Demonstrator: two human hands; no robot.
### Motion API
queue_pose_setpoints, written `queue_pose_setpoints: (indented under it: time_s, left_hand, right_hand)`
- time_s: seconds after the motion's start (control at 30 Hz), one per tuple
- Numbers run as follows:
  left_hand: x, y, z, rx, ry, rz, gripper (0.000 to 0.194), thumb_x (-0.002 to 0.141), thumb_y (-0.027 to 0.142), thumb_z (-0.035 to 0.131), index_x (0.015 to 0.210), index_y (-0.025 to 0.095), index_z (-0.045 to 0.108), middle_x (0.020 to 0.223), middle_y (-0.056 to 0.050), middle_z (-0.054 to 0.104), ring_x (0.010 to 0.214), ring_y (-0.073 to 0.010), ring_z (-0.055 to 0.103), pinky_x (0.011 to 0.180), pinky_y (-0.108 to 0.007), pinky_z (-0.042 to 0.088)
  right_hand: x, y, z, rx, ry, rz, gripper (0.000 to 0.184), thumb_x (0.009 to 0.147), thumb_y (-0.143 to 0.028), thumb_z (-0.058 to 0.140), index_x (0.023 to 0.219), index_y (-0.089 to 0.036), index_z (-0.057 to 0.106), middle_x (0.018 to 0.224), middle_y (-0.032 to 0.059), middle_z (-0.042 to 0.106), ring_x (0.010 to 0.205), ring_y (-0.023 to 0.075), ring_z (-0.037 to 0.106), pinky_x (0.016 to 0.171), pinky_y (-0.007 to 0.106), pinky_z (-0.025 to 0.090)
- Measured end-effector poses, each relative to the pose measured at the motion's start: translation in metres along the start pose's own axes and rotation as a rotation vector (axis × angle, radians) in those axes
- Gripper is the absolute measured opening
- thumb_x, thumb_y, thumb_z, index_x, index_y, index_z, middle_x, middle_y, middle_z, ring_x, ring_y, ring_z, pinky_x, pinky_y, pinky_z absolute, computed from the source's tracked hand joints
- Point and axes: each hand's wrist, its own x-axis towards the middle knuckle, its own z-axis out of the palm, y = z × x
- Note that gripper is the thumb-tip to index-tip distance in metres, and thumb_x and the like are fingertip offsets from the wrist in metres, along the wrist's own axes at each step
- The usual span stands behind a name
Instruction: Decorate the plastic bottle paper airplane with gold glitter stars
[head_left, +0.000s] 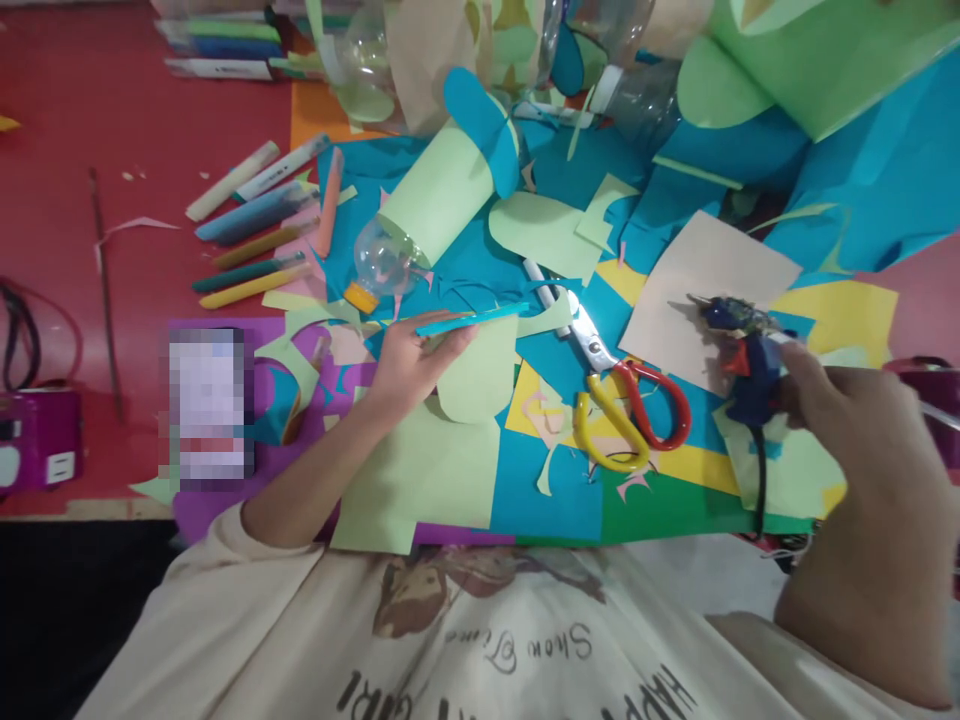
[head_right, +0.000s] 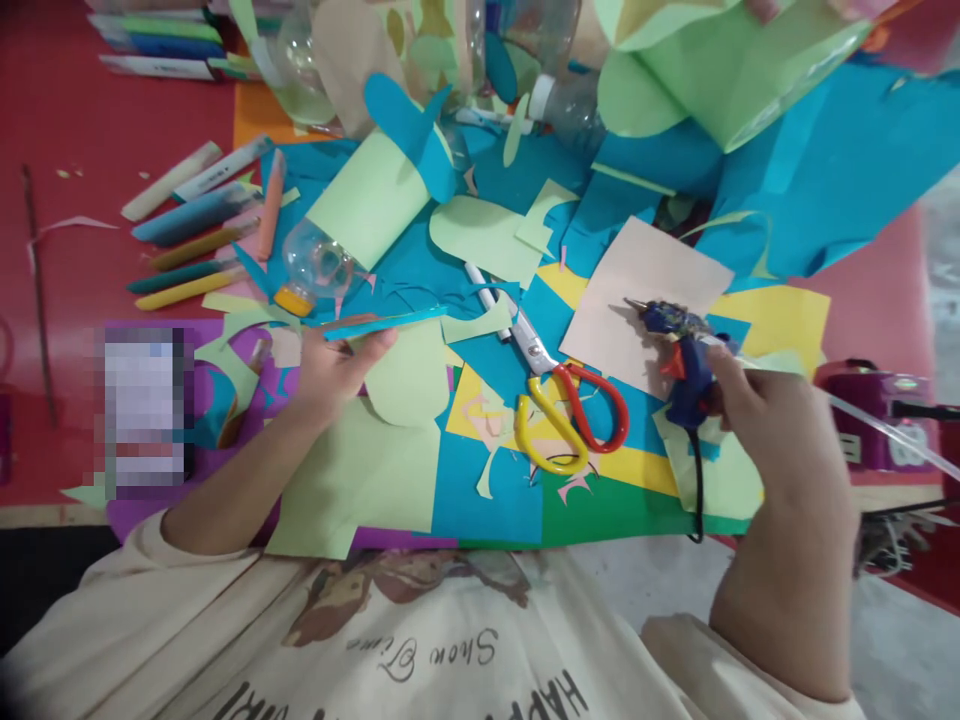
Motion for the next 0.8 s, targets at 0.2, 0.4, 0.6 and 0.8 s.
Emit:
queue_pose_setpoints:
  time_s: [0.2,0.4,0.6,0.8]
  left_hand:
    - [-0.004,-0.002,-0.049,-0.070,0.287,-0.202,0.039,0.077,0.063,0.075,0.086,0.025,0.075,0.083,0.003,0.076,0.083,-0.0208,0.072,0.085,-0.036,0.062]
    - [0.008,-0.022,-0.076,-0.241,0.345,-0.216,0.041,0.064,0.062,0.082,0.091,0.031,0.078,0.093,0.005,0.078,0.097,-0.0260,0.071,0.095,-0.043,0.060]
    - [0.007,-0.023,-0.068,-0.290,0.250,-0.217,0.042,0.069,0.061,0.075,0.098,0.031,0.078,0.096,0.003,0.078,0.102,-0.0295,0.070,0.093,-0.046,0.060]
    - [0.005,-0.029,-0.070,-0.350,0.272,-0.252,0.036,0.067,0.060,0.074,0.086,0.030,0.077,0.095,0.004,0.078,0.103,-0.0284,0.069,0.095,-0.045,0.060]
  right_hand:
    - [-0.044,-0.054,0.006,0.099,0.168,-0.210,0.030,0.077,-0.044,0.067,0.057,-0.024,0.058,0.049,0.0022,0.052,0.047,0.0161,0.044,0.048,0.033,0.029]
    - [-0.071,-0.107,0.071,0.385,-0.455,-0.845,0.025,0.095,-0.036,0.051,0.085,-0.023,0.070,0.087,0.0070,0.074,0.077,0.0204,0.068,0.067,0.033,0.054]
    - [-0.075,-0.158,0.130,0.183,-0.384,-1.300,0.031,0.097,-0.019,0.046,0.115,-0.018,0.071,0.132,0.0156,0.065,0.131,0.0315,0.054,0.108,0.053,0.045]
    - [-0.089,-0.187,0.165,0.000,-0.433,-1.412,0.043,0.098,-0.019,0.047,0.139,-0.015,0.059,0.157,0.0140,0.043,0.149,0.0342,0.032,0.119,0.056,0.032]
